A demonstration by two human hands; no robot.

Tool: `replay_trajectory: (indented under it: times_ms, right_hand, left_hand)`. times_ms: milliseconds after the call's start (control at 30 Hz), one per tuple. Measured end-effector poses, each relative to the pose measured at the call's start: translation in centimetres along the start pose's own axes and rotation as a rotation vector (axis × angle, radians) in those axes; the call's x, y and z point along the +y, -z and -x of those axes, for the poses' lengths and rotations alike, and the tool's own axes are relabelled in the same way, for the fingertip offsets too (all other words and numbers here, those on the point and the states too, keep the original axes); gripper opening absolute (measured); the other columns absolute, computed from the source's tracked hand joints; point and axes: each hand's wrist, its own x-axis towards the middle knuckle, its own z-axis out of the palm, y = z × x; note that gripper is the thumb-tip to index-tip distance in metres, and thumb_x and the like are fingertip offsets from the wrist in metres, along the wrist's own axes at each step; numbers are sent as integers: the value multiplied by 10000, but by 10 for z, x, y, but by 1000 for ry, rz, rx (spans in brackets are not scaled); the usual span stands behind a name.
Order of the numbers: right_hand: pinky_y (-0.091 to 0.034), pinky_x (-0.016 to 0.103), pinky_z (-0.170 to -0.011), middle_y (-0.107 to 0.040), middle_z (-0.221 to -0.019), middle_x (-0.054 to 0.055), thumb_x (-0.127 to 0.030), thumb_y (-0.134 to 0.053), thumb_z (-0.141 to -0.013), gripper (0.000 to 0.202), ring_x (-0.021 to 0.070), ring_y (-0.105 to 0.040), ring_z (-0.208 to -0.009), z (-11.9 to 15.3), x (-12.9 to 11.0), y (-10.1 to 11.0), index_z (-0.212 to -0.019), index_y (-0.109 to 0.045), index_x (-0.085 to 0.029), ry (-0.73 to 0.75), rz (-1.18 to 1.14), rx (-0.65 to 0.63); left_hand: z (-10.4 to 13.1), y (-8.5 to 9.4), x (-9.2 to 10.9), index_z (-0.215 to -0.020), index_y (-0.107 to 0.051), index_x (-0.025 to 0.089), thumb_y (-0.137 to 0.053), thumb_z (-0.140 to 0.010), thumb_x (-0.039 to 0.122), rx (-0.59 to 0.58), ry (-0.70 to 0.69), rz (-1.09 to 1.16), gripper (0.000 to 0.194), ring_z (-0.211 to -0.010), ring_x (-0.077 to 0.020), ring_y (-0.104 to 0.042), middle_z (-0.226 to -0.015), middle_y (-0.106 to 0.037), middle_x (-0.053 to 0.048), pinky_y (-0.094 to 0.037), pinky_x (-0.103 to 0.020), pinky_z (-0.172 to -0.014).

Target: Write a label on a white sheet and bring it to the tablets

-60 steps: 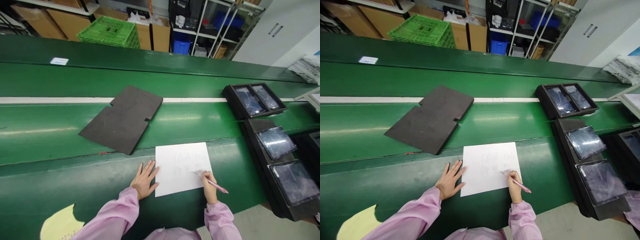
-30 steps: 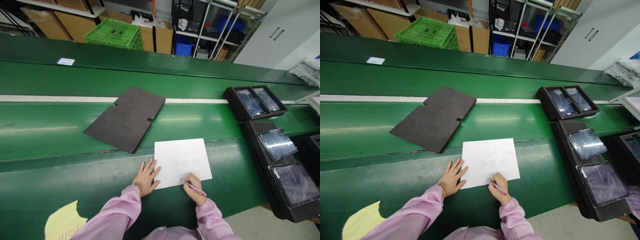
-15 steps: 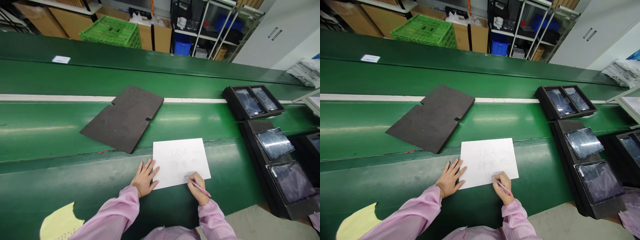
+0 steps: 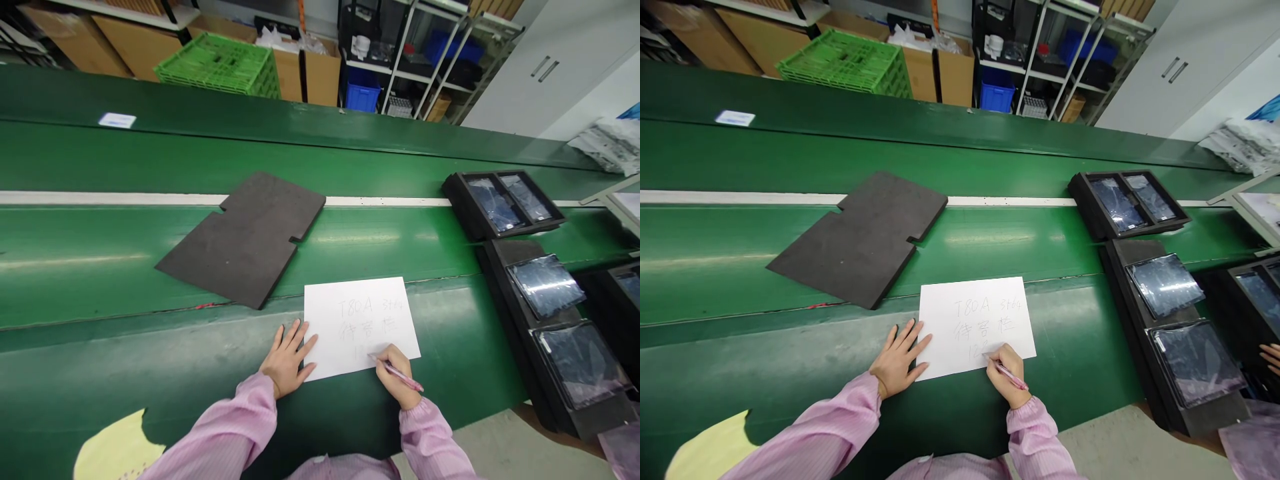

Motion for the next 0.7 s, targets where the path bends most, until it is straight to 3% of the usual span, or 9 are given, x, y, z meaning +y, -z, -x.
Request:
replay_trajectory:
  times_ms: [267, 400, 700]
  right_hand:
    - [-425, 252, -535, -534, -624, -9, -204, -521, -807, 134, 131, -523, -568, -4, 4, 2, -681, -565, -194, -27, 7, 19]
    - [-417, 256, -528, -513, -602, -14, -210, -489, -819, 158, 128, -503, -545, -2, 9, 6, -667, -526, -193, -70, 34, 114]
    - [-403, 247, -523, -507, -589, -18, -189, -497, -800, 157, 123, -500, -534, 0, 10, 9, -646, -523, -189, -82, 57, 109]
  left_hand:
    - [2, -3, -2, -1333, -457, 249, -435, -852, 491, 16, -33, -37, 539, -1362, -331, -217, -1443, -371, -128, -87, -542, -1082]
    - [2, -2, -1, -1326, -465, 262, -443, -848, 488, 9, -22, -27, 530, -1359, -325, -227, -1440, -379, -116, -94, -536, -1082]
    - [-1, 0, -2, -1316, -479, 271, -442, -843, 488, -22, -8, -3, 522, -1325, -335, -297, -1422, -410, -111, -87, -533, -1077]
